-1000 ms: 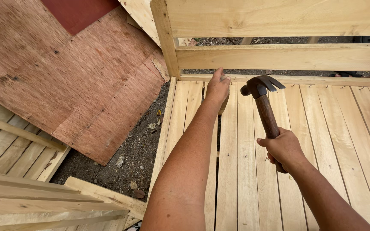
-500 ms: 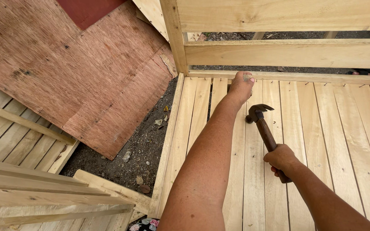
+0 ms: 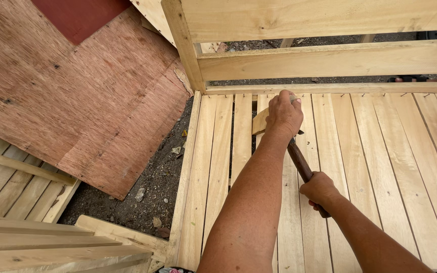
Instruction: The person sits on a wooden slatted structure and hammers nails into its slats, taking nails from a pink bucket and using a stone to hold or position nails while striking them with a claw hammer. The person works along the slats, driving nails at different spots on the frame.
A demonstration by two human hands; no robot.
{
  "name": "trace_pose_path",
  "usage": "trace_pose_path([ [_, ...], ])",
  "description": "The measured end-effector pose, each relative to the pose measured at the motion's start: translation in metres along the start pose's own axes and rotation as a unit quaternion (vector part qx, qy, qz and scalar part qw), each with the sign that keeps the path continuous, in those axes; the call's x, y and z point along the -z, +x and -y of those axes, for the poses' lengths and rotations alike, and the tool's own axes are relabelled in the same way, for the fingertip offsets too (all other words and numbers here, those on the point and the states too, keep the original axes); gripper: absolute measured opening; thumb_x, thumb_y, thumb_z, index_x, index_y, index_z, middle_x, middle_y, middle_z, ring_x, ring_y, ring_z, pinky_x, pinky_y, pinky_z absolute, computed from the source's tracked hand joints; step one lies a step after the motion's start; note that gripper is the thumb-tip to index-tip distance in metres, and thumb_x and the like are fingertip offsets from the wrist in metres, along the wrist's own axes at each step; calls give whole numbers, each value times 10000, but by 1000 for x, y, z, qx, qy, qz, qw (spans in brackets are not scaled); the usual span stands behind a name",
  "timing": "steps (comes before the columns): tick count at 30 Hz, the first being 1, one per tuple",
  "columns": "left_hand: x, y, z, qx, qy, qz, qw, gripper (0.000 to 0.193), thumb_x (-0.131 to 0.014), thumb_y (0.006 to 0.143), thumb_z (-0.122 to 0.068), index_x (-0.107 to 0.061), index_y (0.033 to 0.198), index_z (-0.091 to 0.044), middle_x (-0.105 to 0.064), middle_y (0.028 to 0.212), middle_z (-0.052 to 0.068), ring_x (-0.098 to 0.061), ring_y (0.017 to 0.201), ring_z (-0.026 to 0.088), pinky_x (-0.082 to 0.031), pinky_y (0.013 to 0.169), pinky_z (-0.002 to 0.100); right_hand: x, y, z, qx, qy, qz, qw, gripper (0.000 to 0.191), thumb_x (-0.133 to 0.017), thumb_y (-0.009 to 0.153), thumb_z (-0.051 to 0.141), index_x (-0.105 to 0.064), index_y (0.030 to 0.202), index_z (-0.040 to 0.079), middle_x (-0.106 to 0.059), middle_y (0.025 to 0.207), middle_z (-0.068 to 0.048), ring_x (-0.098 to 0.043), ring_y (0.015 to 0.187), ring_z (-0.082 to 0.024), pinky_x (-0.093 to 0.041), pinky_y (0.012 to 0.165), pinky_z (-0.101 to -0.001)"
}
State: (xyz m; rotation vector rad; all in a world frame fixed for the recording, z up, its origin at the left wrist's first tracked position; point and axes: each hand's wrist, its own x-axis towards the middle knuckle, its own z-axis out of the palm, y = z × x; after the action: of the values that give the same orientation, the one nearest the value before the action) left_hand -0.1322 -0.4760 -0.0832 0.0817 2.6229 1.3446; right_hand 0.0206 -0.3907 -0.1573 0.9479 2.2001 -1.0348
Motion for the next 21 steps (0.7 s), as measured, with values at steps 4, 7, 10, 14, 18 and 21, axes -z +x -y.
trace_pose_path([
  [4,39,20,29,-27,-52,-19,998,367,-405,1046,-413,-528,1298,-176,-620,1296,96,-627,1150,263,-519,997,452,0,8,-8,39,150,53,986,262,-743,896,83,-546,1038,-18,-553,646,-101,-523,492,-196,-479,452,-368],
  [7,64,36,52,-38,-102,-3,994,389,-401,1039,-458,-550,1265,-178,-692,1152,101,-669,1030,251,-533,943,442,11,23,-10,18,304,76,949,142,-703,931,99,-584,956,26,-546,643,-54,-538,522,-164,-487,462,-348],
  [10,62,40,59,-25,-117,10,993,391,-407,1031,-466,-540,1259,-178,-699,1100,108,-673,981,246,-537,924,440,21,38,1,-7,540,83,838,180,-629,974,115,-477,878,127,-493,635,4,-490,523,-106,-484,469,-302],
  [14,54,44,60,-40,-149,0,988,392,-423,1039,-452,-552,1249,-147,-712,1129,141,-675,1007,278,-540,933,455,24,34,24,-18,686,73,724,248,-619,981,127,-434,821,165,-465,618,62,-451,498,-60,-489,482,-255],
  [18,64,57,71,-4,-111,-16,994,399,-406,1035,-460,-533,1287,-178,-663,1246,122,-649,1113,281,-519,982,466,-53,20,53,-26,526,197,827,277,-617,965,69,-430,779,151,-445,573,17,-402,460,-115,-451,457,-299],
  [21,70,65,81,-3,-130,-42,991,406,-415,1037,-459,-533,1288,-162,-661,1272,130,-657,1146,291,-522,1007,471,-74,15,47,-28,493,269,827,296,-618,949,87,-431,731,158,-455,551,23,-405,436,-103,-465,437,-296],
])
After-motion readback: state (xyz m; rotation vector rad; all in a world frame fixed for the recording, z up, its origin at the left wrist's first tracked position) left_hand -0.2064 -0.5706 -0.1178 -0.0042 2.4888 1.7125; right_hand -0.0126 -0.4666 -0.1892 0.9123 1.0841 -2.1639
